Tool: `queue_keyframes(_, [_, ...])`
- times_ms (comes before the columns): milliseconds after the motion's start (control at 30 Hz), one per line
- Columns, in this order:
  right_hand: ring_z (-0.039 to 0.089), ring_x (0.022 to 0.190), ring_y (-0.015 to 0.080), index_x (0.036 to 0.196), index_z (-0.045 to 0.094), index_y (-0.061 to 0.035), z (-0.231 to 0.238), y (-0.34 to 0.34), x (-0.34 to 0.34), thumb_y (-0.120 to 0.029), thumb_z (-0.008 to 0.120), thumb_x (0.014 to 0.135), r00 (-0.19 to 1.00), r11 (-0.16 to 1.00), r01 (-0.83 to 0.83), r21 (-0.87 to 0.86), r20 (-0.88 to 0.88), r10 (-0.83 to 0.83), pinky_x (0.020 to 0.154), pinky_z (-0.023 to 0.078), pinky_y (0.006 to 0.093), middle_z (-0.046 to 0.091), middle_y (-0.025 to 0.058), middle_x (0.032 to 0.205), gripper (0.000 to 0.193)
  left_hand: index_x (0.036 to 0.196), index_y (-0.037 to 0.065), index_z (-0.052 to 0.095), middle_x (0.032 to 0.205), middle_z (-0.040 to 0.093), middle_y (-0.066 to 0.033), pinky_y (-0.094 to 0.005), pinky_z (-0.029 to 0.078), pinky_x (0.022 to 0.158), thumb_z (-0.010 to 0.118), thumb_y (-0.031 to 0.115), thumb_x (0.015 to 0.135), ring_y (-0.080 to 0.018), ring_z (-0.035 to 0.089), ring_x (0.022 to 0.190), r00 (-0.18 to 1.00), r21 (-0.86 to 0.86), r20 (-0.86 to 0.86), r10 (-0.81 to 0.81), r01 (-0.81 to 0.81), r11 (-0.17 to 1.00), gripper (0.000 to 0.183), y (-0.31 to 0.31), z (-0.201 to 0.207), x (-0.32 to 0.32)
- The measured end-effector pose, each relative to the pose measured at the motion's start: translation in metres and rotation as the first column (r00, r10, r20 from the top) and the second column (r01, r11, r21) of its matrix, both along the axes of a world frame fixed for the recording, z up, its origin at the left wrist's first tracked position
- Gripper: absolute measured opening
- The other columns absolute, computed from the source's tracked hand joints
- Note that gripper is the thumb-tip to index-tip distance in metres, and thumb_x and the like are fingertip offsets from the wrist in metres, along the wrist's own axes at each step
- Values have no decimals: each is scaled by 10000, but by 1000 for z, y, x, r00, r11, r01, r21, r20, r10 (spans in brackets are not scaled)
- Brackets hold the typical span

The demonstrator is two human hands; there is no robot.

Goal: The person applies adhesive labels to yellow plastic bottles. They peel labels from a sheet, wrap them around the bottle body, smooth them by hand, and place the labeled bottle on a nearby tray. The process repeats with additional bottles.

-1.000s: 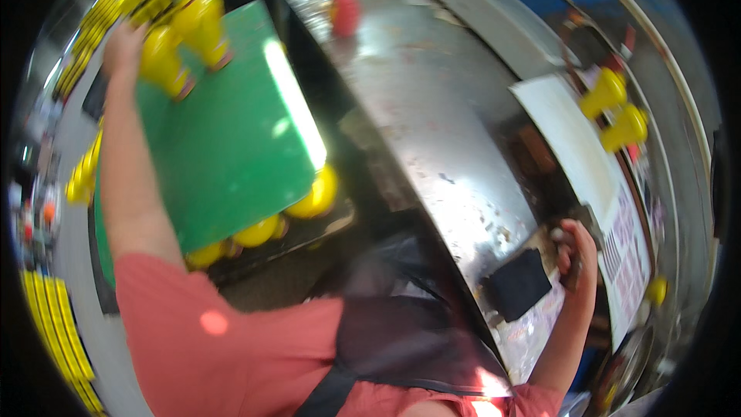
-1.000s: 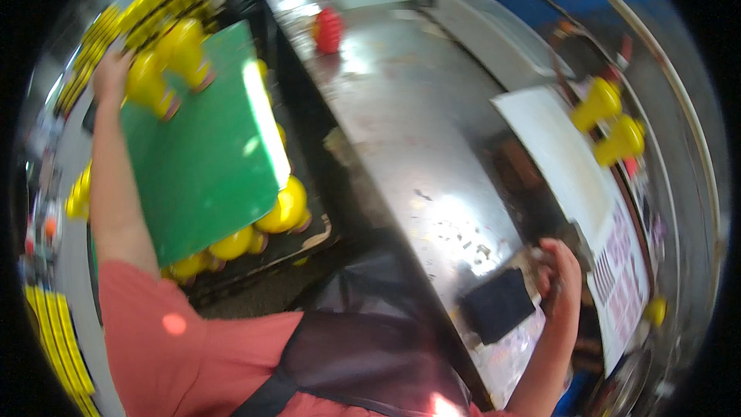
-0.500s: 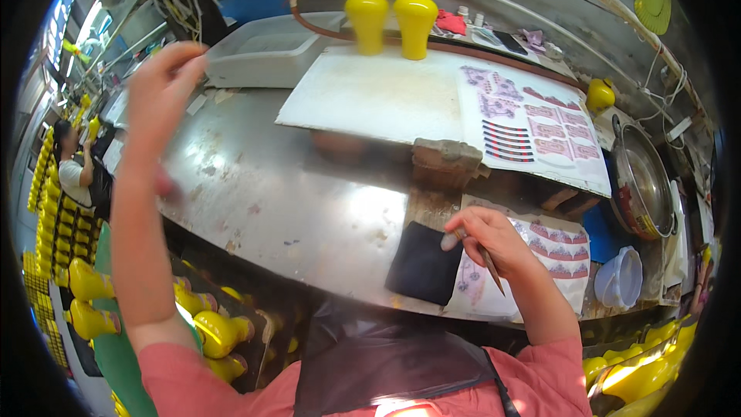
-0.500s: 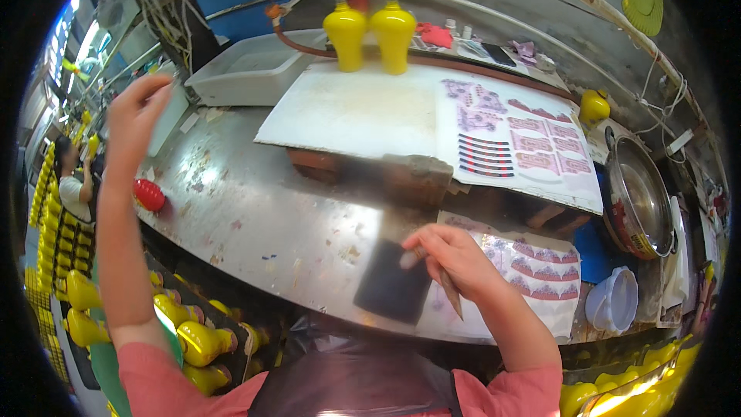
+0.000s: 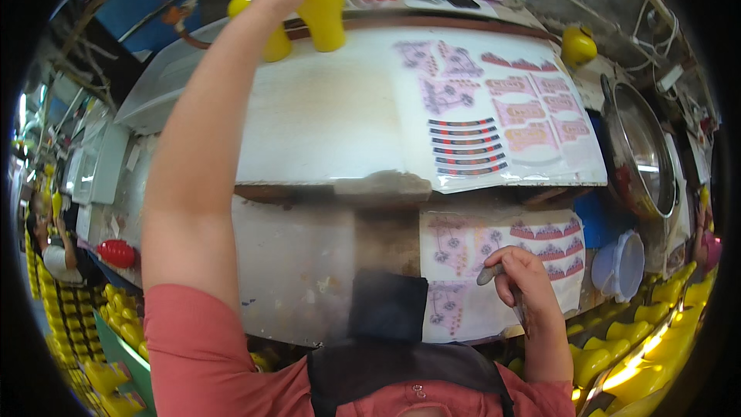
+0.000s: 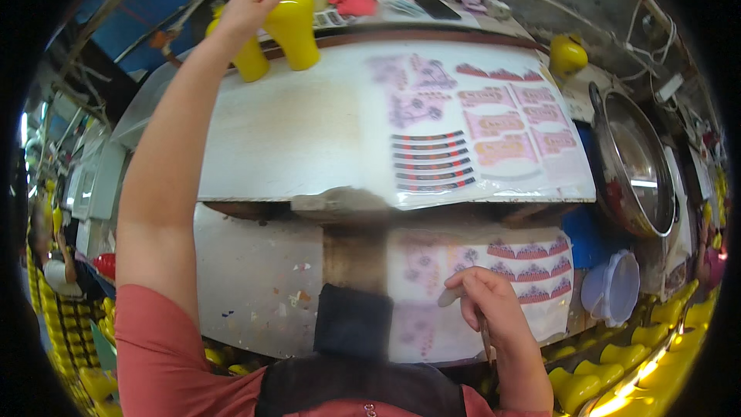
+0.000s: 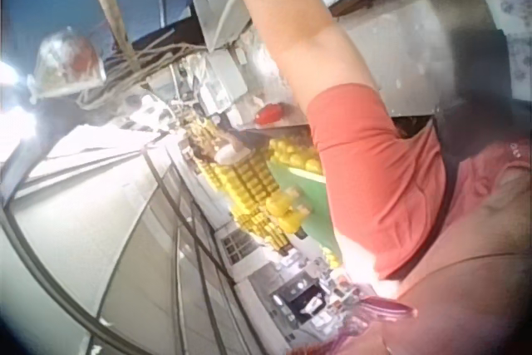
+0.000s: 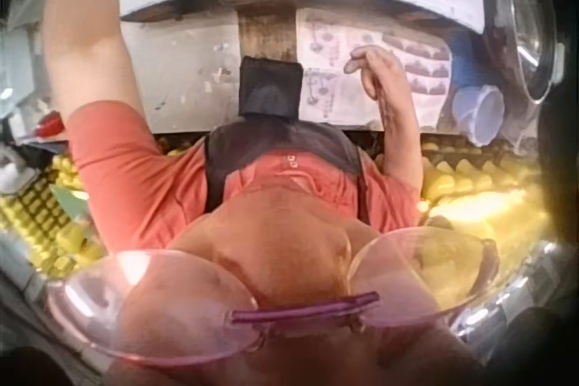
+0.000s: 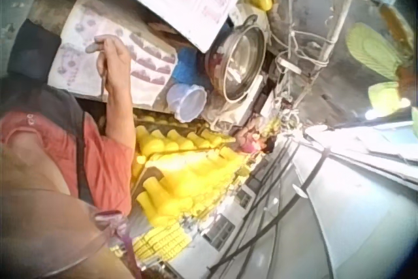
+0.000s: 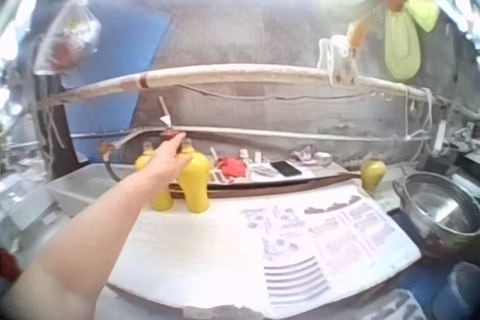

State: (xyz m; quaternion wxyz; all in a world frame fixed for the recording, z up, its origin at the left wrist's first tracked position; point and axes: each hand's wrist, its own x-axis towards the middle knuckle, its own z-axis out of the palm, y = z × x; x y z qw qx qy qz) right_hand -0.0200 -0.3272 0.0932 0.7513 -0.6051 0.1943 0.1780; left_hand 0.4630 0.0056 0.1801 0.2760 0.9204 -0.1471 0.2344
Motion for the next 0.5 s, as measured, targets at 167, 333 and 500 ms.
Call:
queue_keyframes(167, [419, 448, 52, 1100, 688, 5, -9, -6, 7, -233, 524, 1086, 998, 1000, 5, 12, -57, -4, 440, 297, 215, 509, -11, 580, 289, 1485, 192, 547, 1362, 687, -129, -449, 517, 1035, 577, 497, 1031, -339, 661, 1238, 971, 213, 188, 147, -187, 959, 548, 3, 1, 38])
queue_keyframes(333, [414, 460, 36, 1129, 692, -18, -5, 1, 12, -241, 549, 1073, 999, 1000, -23, 10, -47, 23, 448, 295, 205, 530, -29, 607, 272, 1331, 174, 666, 1193, 755, -101, -374, 577, 910, 583, 307, 1063, -286, 721, 1096, 939, 284, 341, 42, -146, 948, 310, 4, 8, -3])
queue_keyframes(500, [449, 530, 20, 1117, 709, -37, 0, 16, 11, -252, 562, 1059, 998, 998, -68, 9, -8, 68, 474, 321, 195, 604, -33, 706, 267, 1196, 130, 699, 1094, 765, -106, -366, 587, 852, 637, 275, 1032, -287, 731, 1000, 950, 404, 311, -11, -122, 907, 227, -14, 31, -31])
